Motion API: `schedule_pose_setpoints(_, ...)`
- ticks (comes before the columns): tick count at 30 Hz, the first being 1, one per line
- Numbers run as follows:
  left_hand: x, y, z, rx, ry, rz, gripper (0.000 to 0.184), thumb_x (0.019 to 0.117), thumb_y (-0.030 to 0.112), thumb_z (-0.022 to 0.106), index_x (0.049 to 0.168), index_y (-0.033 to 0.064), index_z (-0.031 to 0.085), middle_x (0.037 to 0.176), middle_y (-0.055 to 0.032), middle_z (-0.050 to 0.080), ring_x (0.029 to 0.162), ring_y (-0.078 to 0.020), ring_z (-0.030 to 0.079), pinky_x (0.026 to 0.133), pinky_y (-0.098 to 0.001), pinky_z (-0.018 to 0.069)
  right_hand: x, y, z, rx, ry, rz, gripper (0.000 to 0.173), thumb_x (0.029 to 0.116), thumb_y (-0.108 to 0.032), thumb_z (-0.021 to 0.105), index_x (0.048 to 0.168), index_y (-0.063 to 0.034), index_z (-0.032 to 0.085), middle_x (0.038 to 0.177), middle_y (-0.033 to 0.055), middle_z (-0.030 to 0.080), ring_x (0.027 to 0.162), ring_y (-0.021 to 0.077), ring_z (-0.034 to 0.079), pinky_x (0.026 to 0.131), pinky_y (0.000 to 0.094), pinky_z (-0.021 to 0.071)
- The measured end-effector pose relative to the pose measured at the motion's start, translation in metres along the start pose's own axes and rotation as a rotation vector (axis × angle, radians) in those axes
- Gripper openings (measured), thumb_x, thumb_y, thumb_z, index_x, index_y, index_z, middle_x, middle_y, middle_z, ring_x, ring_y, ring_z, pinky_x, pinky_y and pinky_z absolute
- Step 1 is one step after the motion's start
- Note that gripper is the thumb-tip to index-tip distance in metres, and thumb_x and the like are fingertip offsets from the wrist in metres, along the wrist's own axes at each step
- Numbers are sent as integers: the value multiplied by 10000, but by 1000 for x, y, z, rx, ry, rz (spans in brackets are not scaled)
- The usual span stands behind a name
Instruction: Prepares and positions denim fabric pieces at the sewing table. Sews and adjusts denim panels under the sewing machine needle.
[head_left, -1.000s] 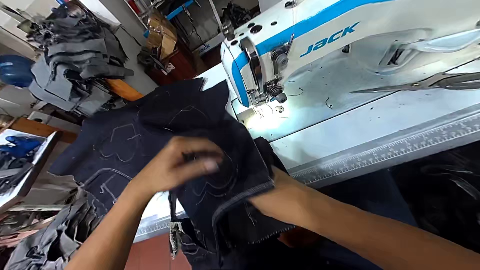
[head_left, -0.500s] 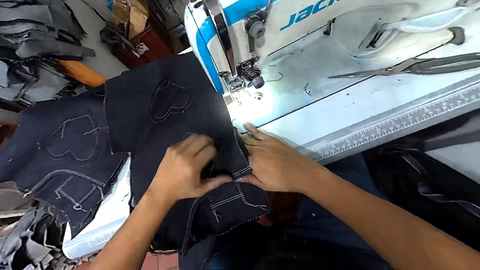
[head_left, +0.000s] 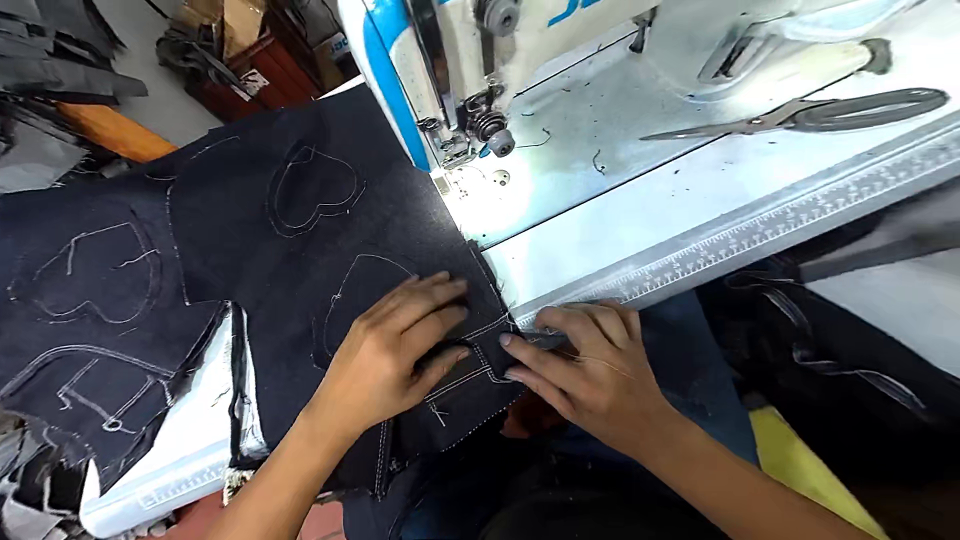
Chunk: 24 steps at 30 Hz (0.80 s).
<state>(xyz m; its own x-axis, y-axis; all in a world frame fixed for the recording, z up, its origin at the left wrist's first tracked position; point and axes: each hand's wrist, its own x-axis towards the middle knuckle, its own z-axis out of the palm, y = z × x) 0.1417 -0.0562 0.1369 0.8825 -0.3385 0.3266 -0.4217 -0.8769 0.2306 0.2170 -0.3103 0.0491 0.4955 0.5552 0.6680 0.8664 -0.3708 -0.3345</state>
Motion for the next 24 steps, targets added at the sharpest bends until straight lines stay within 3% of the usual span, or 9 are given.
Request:
schedule_pose_setpoints(2,3,-2,4,53,29,86,246,990,277,647,1081,88,775,1249,-65,729,1300,-234,621,1120,-440,504,2,4,1,28,12,-18,257,1009,-488,598,1209,-371,710,1102,15,620,1067,205,560,954,447,376)
schedule_pose_setpoints(4,4,-1,3,86,59,87,258,976,245,635,1096,68,779,1230,-88,737,1262,-241,649,1101,-444,518,3,7,4,49,29,-30,228,1007,-461,616,1195,-372,711,1095,15,617,1068,202,555,969,450,361)
schedule_pose_setpoints(8,2,2,10,0,-124,-36,461,1031,432,569,1372,138,670,1525,-38,551,1484,-211,425,1237,-498,354,1,10,6,98,50,1,222,992,-464,642,1177,-382,732,1093,4,615,1067,191,542,970,447,351)
schedule_pose_setpoints(12,0,-1,13,-58,-17,-44,353,1073,301,527,1298,107,717,1449,-72,618,1428,-227,503,1219,-475,390,-2,14,12,164,105,-9,235,977,-437,677,1177,-324,731,1086,0,608,1074,177,537,971,420,350)
schedule_pose_setpoints(16,-7,0,19,19,127,10,256,1049,178,572,1136,5,739,1263,-128,716,1287,-243,633,1128,-435,501,-2,14,12,169,122,-1,249,964,-434,699,1165,-292,738,1088,3,605,1081,171,532,979,403,355)
schedule_pose_setpoints(19,-12,2,21,167,117,104,198,1016,159,638,1147,59,748,1274,-94,721,1290,-246,633,1118,-483,502,-1,15,11,162,111,-10,251,960,-431,706,1172,-301,738,1098,9,604,1083,181,529,974,410,358)
schedule_pose_setpoints(24,-13,1,19,114,116,124,185,1005,141,650,1124,65,769,1257,-81,732,1286,-246,636,1129,-477,495,0,15,12,187,123,-5,259,951,-432,718,1177,-306,737,1107,12,606,1073,176,532,961,398,359)
